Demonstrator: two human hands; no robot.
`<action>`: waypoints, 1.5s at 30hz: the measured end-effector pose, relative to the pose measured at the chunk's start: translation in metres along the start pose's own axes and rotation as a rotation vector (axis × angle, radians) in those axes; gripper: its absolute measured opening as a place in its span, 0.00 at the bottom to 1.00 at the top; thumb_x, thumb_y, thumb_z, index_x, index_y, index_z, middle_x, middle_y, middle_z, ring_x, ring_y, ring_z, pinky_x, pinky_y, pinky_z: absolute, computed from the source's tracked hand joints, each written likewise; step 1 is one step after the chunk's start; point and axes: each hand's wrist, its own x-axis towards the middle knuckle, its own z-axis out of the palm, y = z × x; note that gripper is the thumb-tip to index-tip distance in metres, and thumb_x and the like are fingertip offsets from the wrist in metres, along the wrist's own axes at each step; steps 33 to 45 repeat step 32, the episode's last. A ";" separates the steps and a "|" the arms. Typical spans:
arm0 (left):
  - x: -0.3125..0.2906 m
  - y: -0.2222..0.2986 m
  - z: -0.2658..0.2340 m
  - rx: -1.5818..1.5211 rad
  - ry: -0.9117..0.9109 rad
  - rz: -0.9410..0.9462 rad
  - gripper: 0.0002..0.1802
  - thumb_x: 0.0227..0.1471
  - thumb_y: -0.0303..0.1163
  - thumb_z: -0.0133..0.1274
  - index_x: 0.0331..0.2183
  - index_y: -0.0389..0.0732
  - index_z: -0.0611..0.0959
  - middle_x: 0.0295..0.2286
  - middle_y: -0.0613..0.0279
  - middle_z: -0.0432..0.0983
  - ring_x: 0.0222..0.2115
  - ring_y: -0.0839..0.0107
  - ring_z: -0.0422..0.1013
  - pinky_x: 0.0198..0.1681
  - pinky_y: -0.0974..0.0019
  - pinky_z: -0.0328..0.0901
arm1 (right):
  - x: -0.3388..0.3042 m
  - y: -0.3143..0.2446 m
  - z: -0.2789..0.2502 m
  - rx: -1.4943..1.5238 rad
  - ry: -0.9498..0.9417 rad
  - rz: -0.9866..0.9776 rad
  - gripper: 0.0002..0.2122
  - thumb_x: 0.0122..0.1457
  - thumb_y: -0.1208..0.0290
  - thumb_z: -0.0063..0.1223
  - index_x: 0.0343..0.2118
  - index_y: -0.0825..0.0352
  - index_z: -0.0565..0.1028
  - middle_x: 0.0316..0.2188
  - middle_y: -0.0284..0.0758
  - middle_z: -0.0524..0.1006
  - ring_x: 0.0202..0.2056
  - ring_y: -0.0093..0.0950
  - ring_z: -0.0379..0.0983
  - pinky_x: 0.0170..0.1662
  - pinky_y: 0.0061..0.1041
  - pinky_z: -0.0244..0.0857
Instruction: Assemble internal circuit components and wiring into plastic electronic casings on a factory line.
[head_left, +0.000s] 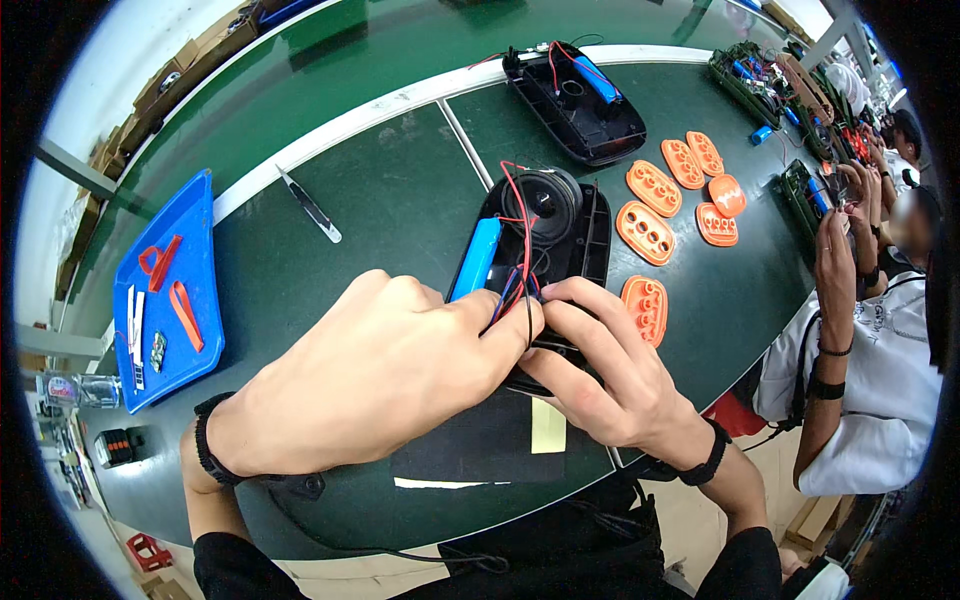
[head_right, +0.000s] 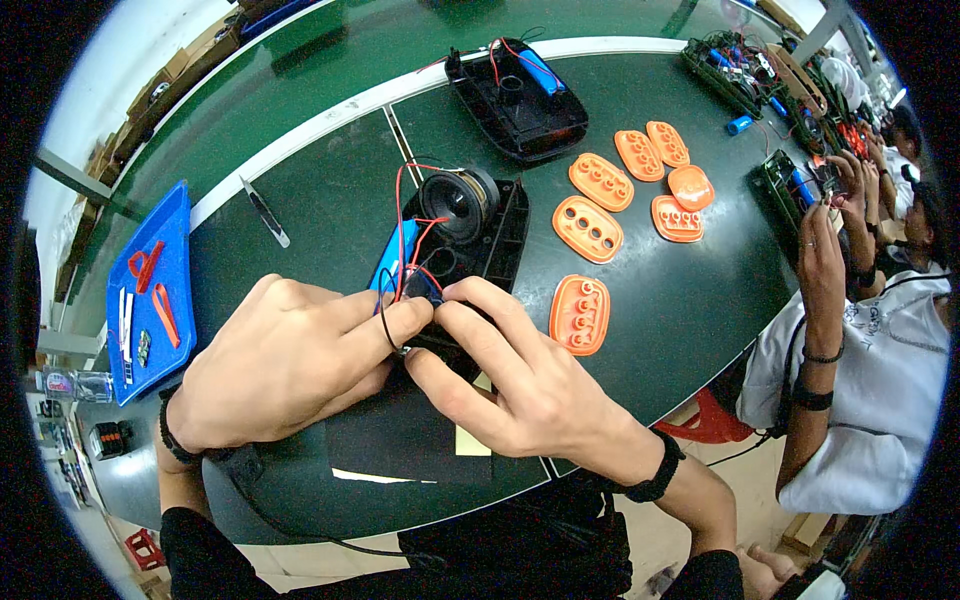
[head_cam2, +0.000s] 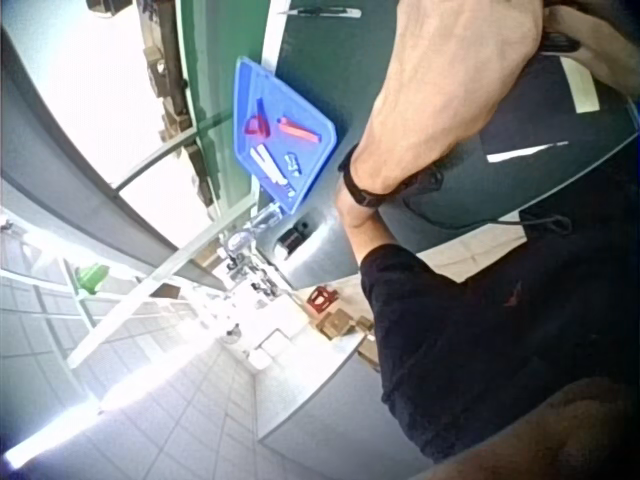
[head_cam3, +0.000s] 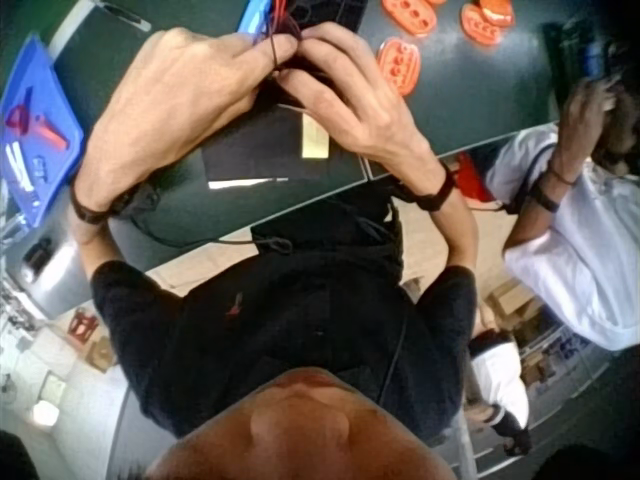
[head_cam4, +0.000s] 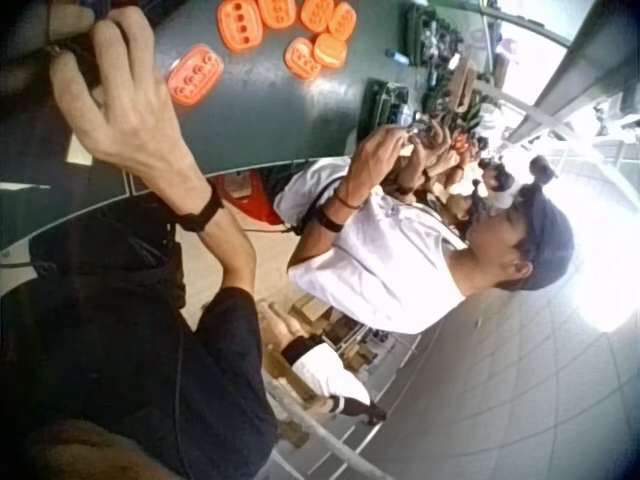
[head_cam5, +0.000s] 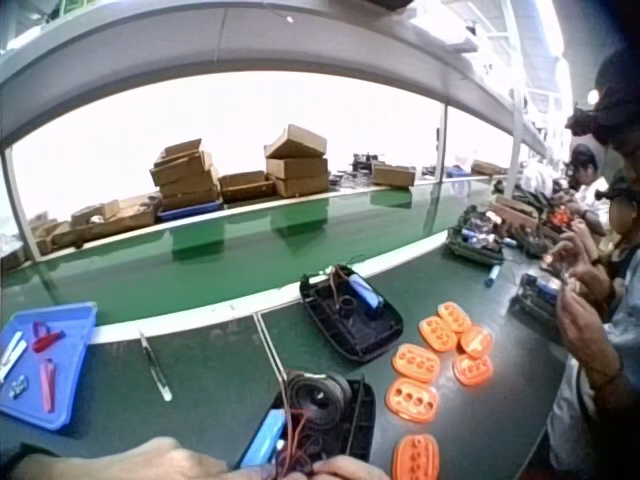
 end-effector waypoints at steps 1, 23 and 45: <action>0.000 0.000 0.002 0.025 0.000 0.004 0.24 0.47 0.30 0.59 0.47 0.37 0.75 0.24 0.59 0.74 0.24 0.59 0.76 0.24 0.58 0.69 | -0.001 0.000 0.000 0.005 0.001 -0.001 0.19 0.45 0.76 0.60 0.43 0.69 0.75 0.41 0.50 0.74 0.45 0.49 0.74 0.40 0.38 0.77; 0.004 -0.014 0.003 -0.308 0.152 -0.003 0.21 0.42 0.29 0.63 0.41 0.40 0.76 0.20 0.58 0.75 0.18 0.64 0.75 0.20 0.63 0.67 | 0.005 -0.001 -0.010 0.225 0.006 0.395 0.45 0.37 0.65 0.79 0.60 0.62 0.64 0.64 0.55 0.54 0.64 0.55 0.56 0.61 0.48 0.60; 0.014 -0.017 0.008 -0.534 0.169 -0.082 0.21 0.42 0.24 0.64 0.41 0.38 0.78 0.28 0.55 0.79 0.20 0.70 0.78 0.23 0.68 0.71 | 0.003 0.001 -0.011 0.227 -0.057 0.394 0.37 0.43 0.65 0.75 0.57 0.66 0.68 0.65 0.58 0.52 0.63 0.54 0.59 0.60 0.42 0.61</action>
